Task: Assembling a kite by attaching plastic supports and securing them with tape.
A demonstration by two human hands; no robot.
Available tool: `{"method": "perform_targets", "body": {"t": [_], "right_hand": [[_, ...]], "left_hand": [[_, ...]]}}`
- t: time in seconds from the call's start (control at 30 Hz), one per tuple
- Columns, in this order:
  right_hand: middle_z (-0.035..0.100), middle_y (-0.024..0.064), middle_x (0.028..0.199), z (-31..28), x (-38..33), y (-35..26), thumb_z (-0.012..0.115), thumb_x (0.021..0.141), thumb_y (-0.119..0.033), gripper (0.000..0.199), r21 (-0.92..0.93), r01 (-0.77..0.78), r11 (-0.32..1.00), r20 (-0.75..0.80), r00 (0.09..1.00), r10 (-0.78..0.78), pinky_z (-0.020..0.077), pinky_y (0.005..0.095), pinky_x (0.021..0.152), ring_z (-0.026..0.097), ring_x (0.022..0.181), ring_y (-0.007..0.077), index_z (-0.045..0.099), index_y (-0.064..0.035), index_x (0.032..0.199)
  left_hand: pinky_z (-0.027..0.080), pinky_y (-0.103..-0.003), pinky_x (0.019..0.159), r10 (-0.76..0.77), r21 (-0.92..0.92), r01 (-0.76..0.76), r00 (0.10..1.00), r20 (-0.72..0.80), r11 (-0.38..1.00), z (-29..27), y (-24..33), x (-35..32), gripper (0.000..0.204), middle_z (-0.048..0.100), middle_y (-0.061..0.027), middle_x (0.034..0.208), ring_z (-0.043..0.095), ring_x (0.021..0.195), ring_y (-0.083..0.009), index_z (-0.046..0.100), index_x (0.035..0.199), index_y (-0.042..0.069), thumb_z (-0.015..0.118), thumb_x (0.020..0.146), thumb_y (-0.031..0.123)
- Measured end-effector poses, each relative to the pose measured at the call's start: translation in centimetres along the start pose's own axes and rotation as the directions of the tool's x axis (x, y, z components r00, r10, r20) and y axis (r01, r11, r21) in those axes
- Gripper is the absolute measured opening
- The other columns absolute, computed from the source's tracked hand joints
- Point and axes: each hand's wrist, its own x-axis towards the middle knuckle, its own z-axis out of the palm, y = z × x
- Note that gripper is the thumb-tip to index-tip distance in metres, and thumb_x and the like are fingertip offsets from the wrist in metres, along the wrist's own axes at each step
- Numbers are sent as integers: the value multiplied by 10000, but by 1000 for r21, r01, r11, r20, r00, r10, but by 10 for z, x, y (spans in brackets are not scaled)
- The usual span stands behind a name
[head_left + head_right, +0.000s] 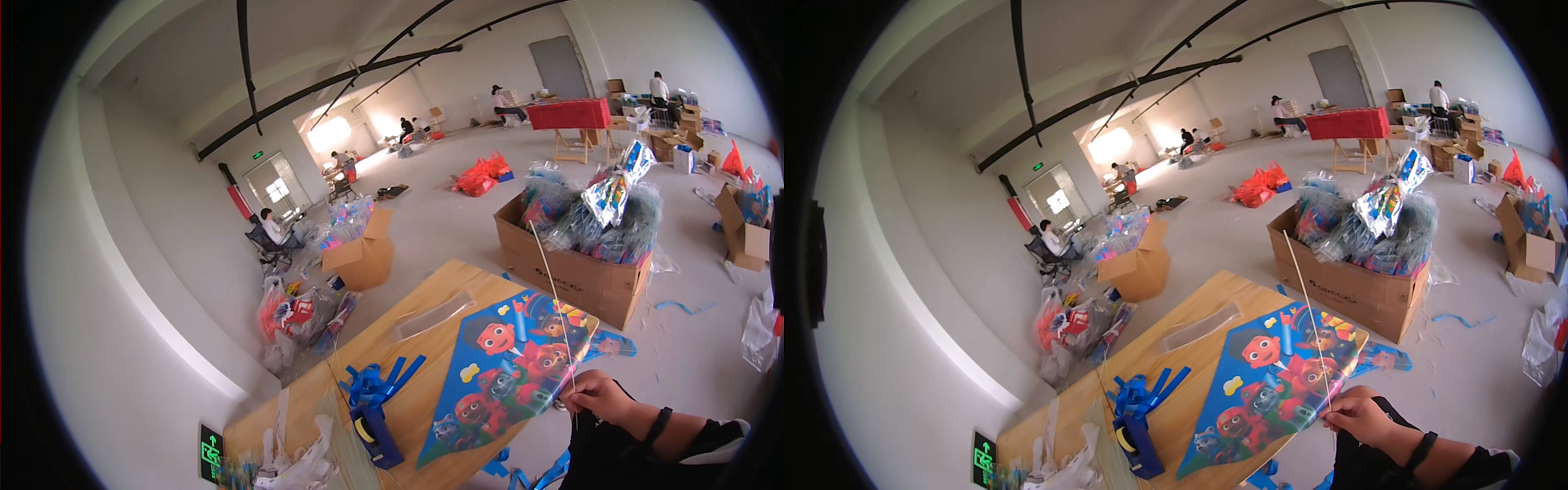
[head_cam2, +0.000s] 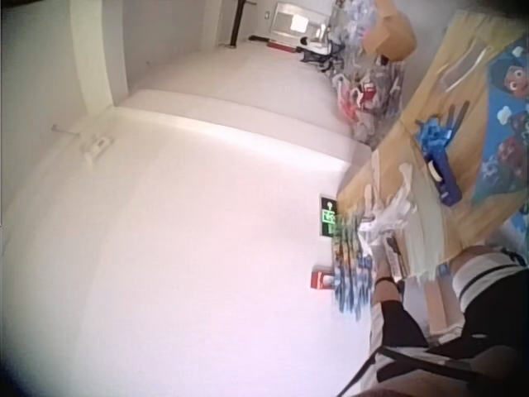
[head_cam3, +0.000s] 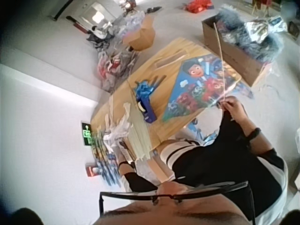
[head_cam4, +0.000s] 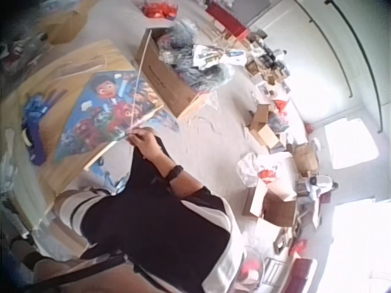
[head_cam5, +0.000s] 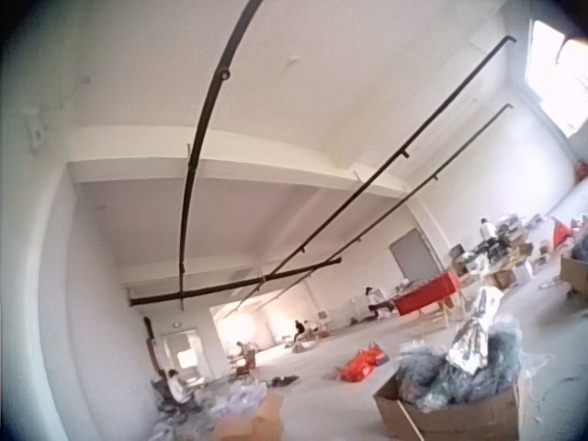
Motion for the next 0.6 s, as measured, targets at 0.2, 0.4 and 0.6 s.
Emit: {"method": "perform_targets", "body": {"t": [0.2, 0.4, 0.6], "right_hand": [[728, 52, 963, 7, 2, -7, 624, 1062, -76, 192, 115, -8, 993, -40, 999, 12, 580, 260, 839, 695, 907, 116, 744, 30, 1168], [728, 46, 956, 7, 1, -5, 623, 1063, -77, 192, 85, -18, 996, -30, 999, 21, 579, 259, 833, 689, 889, 112, 745, 23, 1172], [734, 43, 950, 9, 1, -6, 633, 1059, -85, 188, 80, -25, 997, -23, 999, 27, 569, 248, 820, 683, 866, 109, 750, 16, 1165]], "left_hand": [[549, -344, 830, -73, -42, 72, 997, -22, 997, 6, -8, -18, 164, 722, -70, 997, 692, 917, -173, 697, 1117, 45, 709, 986, 143], [549, -338, 822, -121, -79, 117, 992, -47, 990, 10, -12, -23, 163, 720, -63, 993, 689, 913, -170, 694, 1120, 44, 709, 988, 139], [549, -333, 813, -177, -126, 167, 981, -78, 978, 15, -14, -27, 161, 717, -56, 990, 686, 909, -166, 692, 1123, 44, 709, 990, 134]]}}
